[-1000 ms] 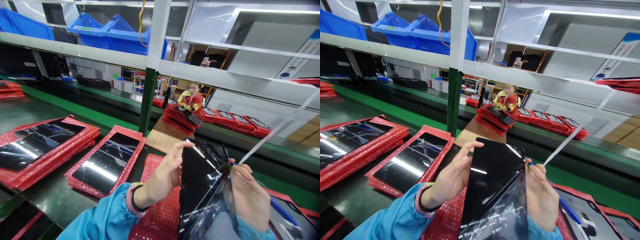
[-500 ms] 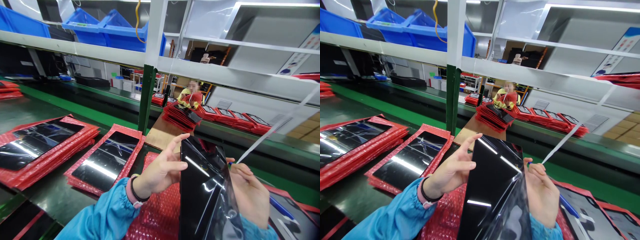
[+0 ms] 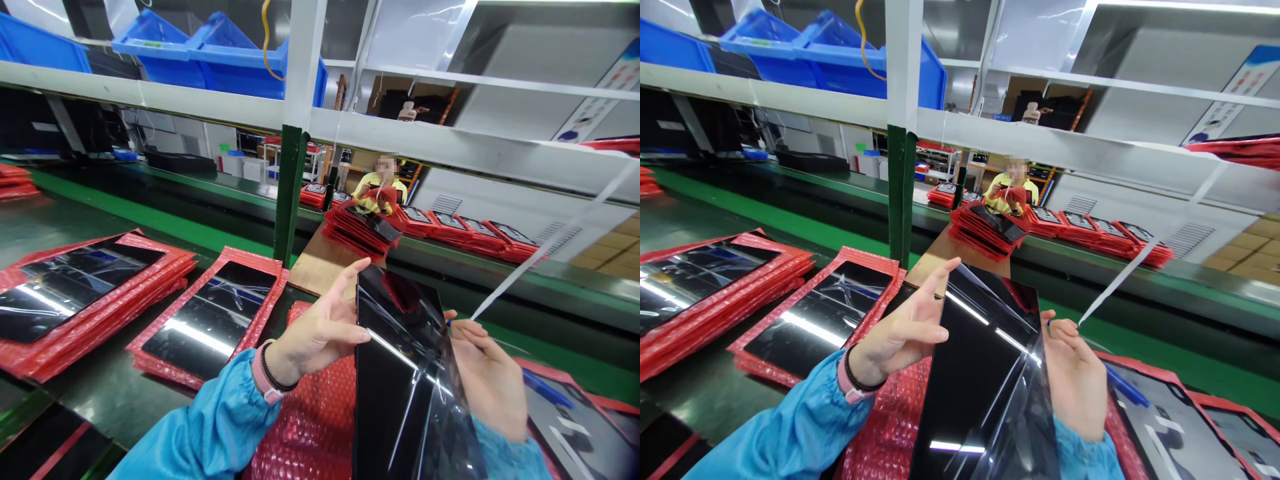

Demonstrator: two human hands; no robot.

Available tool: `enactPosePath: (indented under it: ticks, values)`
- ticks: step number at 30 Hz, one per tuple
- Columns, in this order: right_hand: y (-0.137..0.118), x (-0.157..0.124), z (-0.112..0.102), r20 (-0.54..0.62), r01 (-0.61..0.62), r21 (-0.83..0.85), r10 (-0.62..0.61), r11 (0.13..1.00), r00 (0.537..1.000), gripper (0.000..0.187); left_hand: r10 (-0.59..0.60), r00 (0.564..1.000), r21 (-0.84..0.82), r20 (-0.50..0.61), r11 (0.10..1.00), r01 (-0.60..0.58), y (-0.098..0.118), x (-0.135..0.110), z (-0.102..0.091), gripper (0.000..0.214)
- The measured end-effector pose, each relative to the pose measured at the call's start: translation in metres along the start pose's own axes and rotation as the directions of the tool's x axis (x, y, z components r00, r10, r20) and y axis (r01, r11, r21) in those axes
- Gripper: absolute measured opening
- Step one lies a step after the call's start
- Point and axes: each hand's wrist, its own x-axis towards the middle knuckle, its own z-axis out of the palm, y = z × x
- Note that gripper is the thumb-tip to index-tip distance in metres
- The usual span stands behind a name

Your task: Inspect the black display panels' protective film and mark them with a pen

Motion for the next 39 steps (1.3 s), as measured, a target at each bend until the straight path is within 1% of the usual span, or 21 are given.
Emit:
enactPosePath:
  ticks: [2,3,4,6,8,10,12,14,16,18,19,21,22,25,27,29,31,34,36,38,39]
  values:
    - [-0.002,-0.002,0.004,-0.047,-0.131,0.024,0.132,0.991,0.990,0.022,-0.004,1.000,0.001,-0.008,1.000,0.004,0.000,0.000,-0.001,0.093]
    - [-0.002,-0.003,0.006,-0.072,-0.176,0.031,0.178,0.984,0.981,0.022,-0.009,1.000,0.002,-0.014,1.000,0.009,0.000,0.000,-0.001,0.092]
    - [-0.002,-0.004,0.008,-0.098,-0.194,0.026,0.196,0.981,0.976,0.022,-0.015,1.000,0.003,-0.019,1.000,0.015,0.000,0.000,-0.002,0.092]
    - [-0.001,-0.005,0.011,-0.143,-0.182,-0.017,0.178,0.983,0.974,0.026,-0.027,0.999,0.008,-0.025,1.000,0.027,0.001,0.000,-0.003,0.088]
    - [0.002,-0.005,0.011,-0.156,-0.117,-0.074,0.105,0.990,0.982,0.033,-0.042,0.999,0.005,-0.033,0.999,0.042,0.000,0.001,-0.003,0.082]
    - [0.006,-0.004,0.007,-0.113,-0.045,-0.171,0.026,0.984,0.993,0.040,-0.054,0.997,-0.017,-0.061,0.998,0.053,0.000,0.001,-0.003,0.073]
    - [0.012,-0.003,0.000,-0.010,-0.002,-0.289,-0.001,0.957,1.000,0.045,-0.054,0.994,-0.042,-0.098,0.998,0.050,-0.002,0.001,-0.004,0.067]
    - [0.020,-0.002,-0.009,0.074,-0.007,-0.376,0.038,0.926,0.997,0.054,-0.052,0.989,-0.045,-0.138,0.998,0.046,-0.004,-0.001,-0.006,0.065]
    - [0.033,-0.001,-0.017,0.102,-0.033,-0.401,0.080,0.915,0.992,0.059,-0.059,0.979,-0.001,-0.197,0.998,0.060,-0.007,-0.006,-0.012,0.068]
    - [0.051,-0.003,-0.024,0.106,-0.034,-0.406,0.084,0.913,0.991,0.057,-0.043,0.954,0.101,-0.297,0.992,0.076,-0.012,-0.012,-0.021,0.076]
    - [0.061,-0.005,-0.027,0.108,-0.025,-0.407,0.075,0.913,0.991,0.055,-0.017,0.936,0.168,-0.353,0.982,0.081,-0.015,-0.016,-0.027,0.082]
    - [0.080,-0.008,-0.032,0.119,0.004,-0.408,0.049,0.913,0.992,0.051,0.051,0.890,0.291,-0.453,0.952,0.094,-0.022,-0.025,-0.041,0.092]
    - [0.088,-0.009,-0.035,0.131,0.022,-0.411,0.035,0.911,0.991,0.049,0.077,0.865,0.341,-0.495,0.933,0.113,-0.025,-0.029,-0.050,0.094]
    - [0.101,-0.002,-0.050,0.143,0.112,-0.440,-0.054,0.891,0.988,0.043,0.123,0.802,0.442,-0.585,0.877,0.188,-0.037,-0.040,-0.076,0.084]
    - [0.102,0.009,-0.066,0.110,0.178,-0.478,-0.143,0.860,0.984,0.043,0.143,0.776,0.477,-0.614,0.850,0.221,-0.045,-0.046,-0.094,0.074]
    - [0.101,0.023,-0.084,0.068,0.197,-0.519,-0.189,0.832,0.980,0.047,0.147,0.759,0.489,-0.634,0.837,0.246,-0.053,-0.050,-0.108,0.066]
    - [0.104,0.034,-0.099,0.048,0.137,-0.552,-0.133,0.822,0.990,0.050,0.145,0.755,0.507,-0.640,0.818,0.272,-0.059,-0.052,-0.119,0.060]
    - [0.110,0.041,-0.112,0.066,0.009,-0.571,0.035,0.821,0.997,0.049,0.191,0.768,0.581,-0.611,0.767,0.272,-0.064,-0.052,-0.127,0.059]
    - [0.113,0.040,-0.115,0.096,-0.038,-0.567,0.112,0.823,0.989,0.049,0.260,0.772,0.650,-0.580,0.719,0.246,-0.065,-0.055,-0.126,0.064]
    - [0.114,0.038,-0.116,0.132,-0.047,-0.565,0.147,0.824,0.980,0.051,0.337,0.768,0.717,-0.545,0.663,0.217,-0.064,-0.060,-0.122,0.065]
    - [0.114,0.038,-0.116,0.149,-0.044,-0.567,0.155,0.823,0.977,0.052,0.375,0.768,0.758,-0.519,0.617,0.211,-0.064,-0.065,-0.120,0.063]
